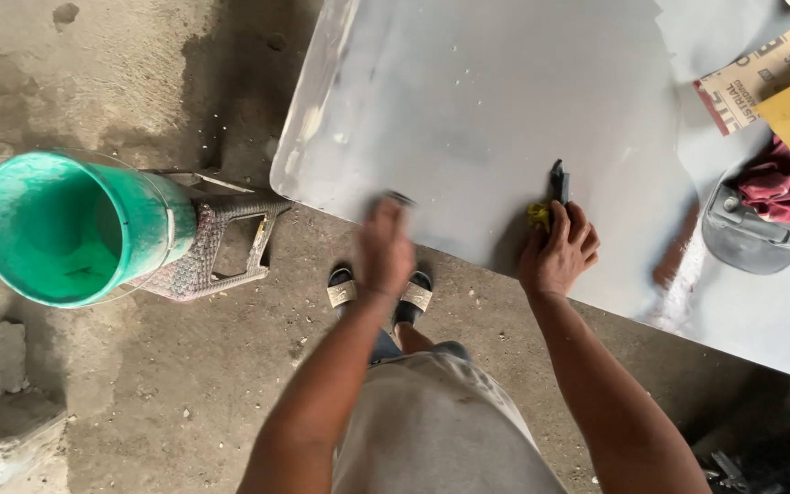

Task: The person scrubs a large, flat, light-colored surface using a yellow sponge and a dark abrasive pad. They repeatedly dip the cleaning tools into a green bucket of water to rinse them and continue scrubbing different sections of the surface.

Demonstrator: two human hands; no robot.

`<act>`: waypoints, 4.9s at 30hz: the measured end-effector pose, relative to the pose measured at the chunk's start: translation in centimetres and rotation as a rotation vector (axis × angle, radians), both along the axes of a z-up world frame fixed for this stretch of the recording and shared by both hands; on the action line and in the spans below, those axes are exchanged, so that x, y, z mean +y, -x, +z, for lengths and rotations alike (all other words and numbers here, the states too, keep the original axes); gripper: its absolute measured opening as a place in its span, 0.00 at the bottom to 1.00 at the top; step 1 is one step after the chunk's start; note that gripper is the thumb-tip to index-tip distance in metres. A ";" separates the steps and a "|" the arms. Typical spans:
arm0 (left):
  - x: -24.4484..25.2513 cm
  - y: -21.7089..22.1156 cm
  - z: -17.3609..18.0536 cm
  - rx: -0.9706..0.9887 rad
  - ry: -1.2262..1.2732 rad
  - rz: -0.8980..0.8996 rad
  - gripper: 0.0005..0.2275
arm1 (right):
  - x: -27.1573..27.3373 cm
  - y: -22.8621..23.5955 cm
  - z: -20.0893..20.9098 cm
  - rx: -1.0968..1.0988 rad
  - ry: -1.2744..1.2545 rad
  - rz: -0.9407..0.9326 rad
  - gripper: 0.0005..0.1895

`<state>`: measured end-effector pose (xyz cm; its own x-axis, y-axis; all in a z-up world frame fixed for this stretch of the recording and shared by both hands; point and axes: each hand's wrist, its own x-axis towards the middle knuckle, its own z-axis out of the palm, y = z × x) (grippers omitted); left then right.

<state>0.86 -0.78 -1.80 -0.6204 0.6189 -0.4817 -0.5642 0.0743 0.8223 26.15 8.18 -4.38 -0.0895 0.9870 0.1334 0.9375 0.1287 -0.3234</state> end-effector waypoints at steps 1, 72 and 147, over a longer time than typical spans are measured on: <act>-0.4 -2.2 0.6 0.585 0.073 -0.334 0.09 | -0.1 0.0 0.0 0.002 -0.011 0.004 0.23; 20.8 30.7 -8.6 1.340 -0.112 -1.057 0.41 | 16.5 34.7 -1.1 0.039 -0.008 0.074 0.25; 11.2 31.1 -7.6 1.348 -0.080 -1.380 0.45 | 16.3 35.0 0.5 0.057 0.052 0.008 0.24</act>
<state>-30.25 10.37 -9.43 0.3601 0.9243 -0.1261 0.7543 -0.2090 0.6223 -8.88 24.43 -3.89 -0.0912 0.9920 0.0873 0.9164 0.1179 -0.3825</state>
